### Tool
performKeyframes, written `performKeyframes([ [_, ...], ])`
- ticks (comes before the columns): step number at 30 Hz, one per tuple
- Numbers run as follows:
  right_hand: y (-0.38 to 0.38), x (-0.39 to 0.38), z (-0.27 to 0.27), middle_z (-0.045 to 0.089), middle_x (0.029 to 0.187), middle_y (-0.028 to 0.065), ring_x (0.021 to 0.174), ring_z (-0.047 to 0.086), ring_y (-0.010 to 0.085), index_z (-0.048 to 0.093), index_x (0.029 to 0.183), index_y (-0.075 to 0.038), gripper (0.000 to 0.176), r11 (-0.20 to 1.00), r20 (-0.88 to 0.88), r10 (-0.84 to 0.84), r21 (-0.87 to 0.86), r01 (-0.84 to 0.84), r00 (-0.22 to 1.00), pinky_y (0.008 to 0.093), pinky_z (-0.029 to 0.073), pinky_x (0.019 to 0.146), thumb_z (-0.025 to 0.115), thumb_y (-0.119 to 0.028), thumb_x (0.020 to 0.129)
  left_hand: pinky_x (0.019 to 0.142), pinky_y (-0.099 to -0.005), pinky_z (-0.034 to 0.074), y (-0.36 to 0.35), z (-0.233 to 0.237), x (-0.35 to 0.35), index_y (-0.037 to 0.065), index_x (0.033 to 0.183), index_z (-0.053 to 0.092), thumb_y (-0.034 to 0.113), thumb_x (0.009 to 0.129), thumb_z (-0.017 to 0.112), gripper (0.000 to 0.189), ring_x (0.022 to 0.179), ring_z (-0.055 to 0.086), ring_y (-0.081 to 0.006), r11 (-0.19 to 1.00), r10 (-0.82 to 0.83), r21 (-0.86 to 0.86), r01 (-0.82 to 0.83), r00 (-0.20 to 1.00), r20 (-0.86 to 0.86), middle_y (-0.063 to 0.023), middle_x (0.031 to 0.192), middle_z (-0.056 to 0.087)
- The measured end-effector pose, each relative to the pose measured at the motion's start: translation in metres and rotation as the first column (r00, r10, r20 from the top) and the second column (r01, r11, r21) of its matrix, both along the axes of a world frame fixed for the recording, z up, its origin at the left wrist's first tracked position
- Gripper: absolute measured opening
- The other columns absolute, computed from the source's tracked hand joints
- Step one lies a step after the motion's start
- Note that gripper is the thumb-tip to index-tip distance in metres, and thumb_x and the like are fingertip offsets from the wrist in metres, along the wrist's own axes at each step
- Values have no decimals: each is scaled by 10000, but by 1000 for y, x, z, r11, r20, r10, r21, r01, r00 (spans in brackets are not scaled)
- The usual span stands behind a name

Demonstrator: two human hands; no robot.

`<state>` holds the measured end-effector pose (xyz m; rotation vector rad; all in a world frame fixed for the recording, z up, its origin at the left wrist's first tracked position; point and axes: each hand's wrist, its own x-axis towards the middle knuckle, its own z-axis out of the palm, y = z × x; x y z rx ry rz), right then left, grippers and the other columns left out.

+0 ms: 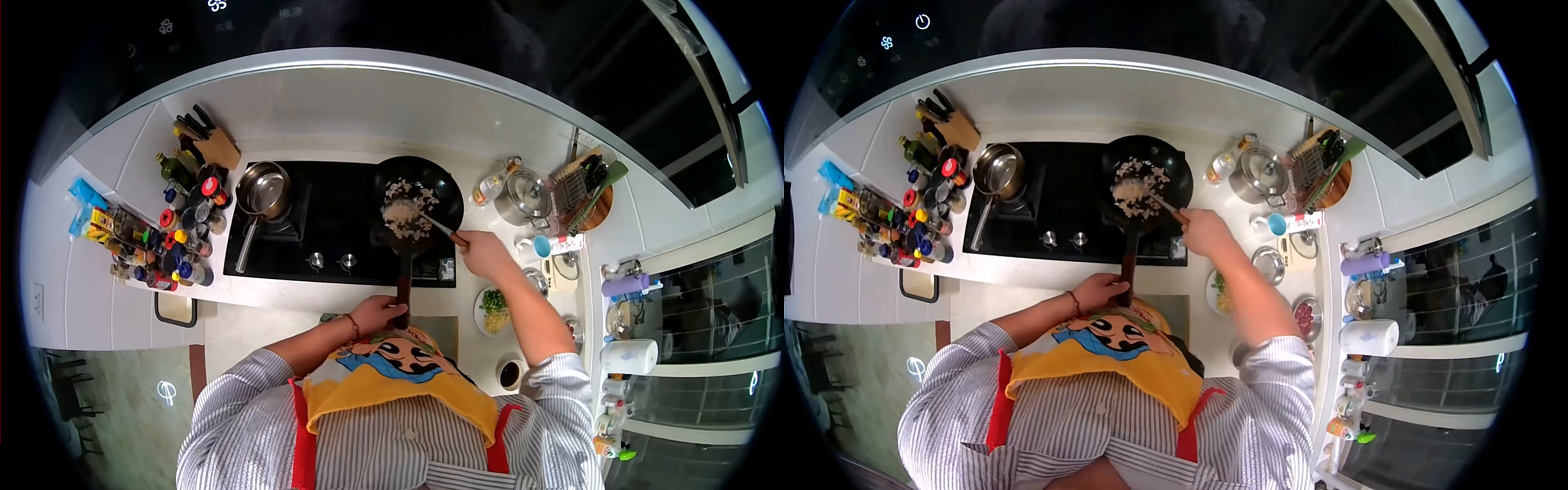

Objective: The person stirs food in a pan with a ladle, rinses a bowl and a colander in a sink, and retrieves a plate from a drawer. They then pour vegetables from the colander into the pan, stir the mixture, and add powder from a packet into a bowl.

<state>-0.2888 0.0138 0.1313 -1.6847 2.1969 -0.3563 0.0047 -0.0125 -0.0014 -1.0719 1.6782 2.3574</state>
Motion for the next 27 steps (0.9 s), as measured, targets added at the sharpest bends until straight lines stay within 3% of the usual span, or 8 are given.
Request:
performKeyframes([
  [2,15,12,63,727,1017,227,986,690,394,721,1176,-54,332,981,-138,126,167,-102,982,473,559,886,621,-93,862,864,-278,552,-1,9,2,-10,1235,668,253,1052,594,329,959,688,-142,1000,-2,10,2,1000,11,-65,1067,732],
  [5,28,16,96,723,994,231,979,693,390,708,1198,-65,352,942,-262,197,318,-109,945,477,561,878,610,-74,861,870,-282,551,-3,12,3,-15,1257,664,245,1039,613,343,963,690,-148,1000,-27,10,27,999,43,-68,1080,734],
  [9,18,2,30,712,973,235,961,693,394,685,1228,-73,377,976,-283,151,197,-97,947,483,561,868,609,-74,859,891,-294,547,2,21,4,-17,1272,659,237,1027,631,354,970,691,-157,999,-43,-30,43,999,5,-79,1094,736],
  [12,16,-12,-1,694,955,258,943,681,428,658,1247,-69,382,997,-202,0,71,15,979,492,560,856,608,-92,869,913,-298,542,0,11,4,-14,1252,665,233,1028,631,335,979,691,-161,999,-41,-31,40,999,-29,-86,1095,735],
  [20,83,7,-95,709,1083,249,989,675,437,646,1315,-63,451,928,247,-235,-229,293,940,487,554,885,628,-43,865,932,-299,538,-1,5,5,-11,1235,653,223,1040,618,306,1004,684,-163,997,-80,8,80,996,-48,-84,1111,722],
  [22,91,17,-122,698,1112,251,1019,666,440,626,1347,-76,506,918,266,-290,-195,346,919,476,548,913,639,-35,842,852,-284,540,-2,-7,2,-2,1285,631,274,1017,660,386,966,678,-142,992,-37,120,45,997,-73,-64,1072,727],
  [25,94,43,-141,669,1196,251,1069,658,431,570,1418,-88,626,904,271,-294,-233,359,916,445,538,933,649,-53,798,931,-302,542,-2,-14,-2,-2,1224,653,192,1045,604,269,1025,676,-171,980,-18,195,22,1000,-22,-85,1152,699],
  [27,88,64,-118,667,1194,249,1088,644,437,579,1404,-95,601,880,282,-383,-178,440,880,473,530,941,623,-42,807,921,-301,544,-3,-8,-4,-1,1218,654,176,1039,606,256,1026,674,-165,975,-7,221,13,1000,-26,-76,1135,698],
])
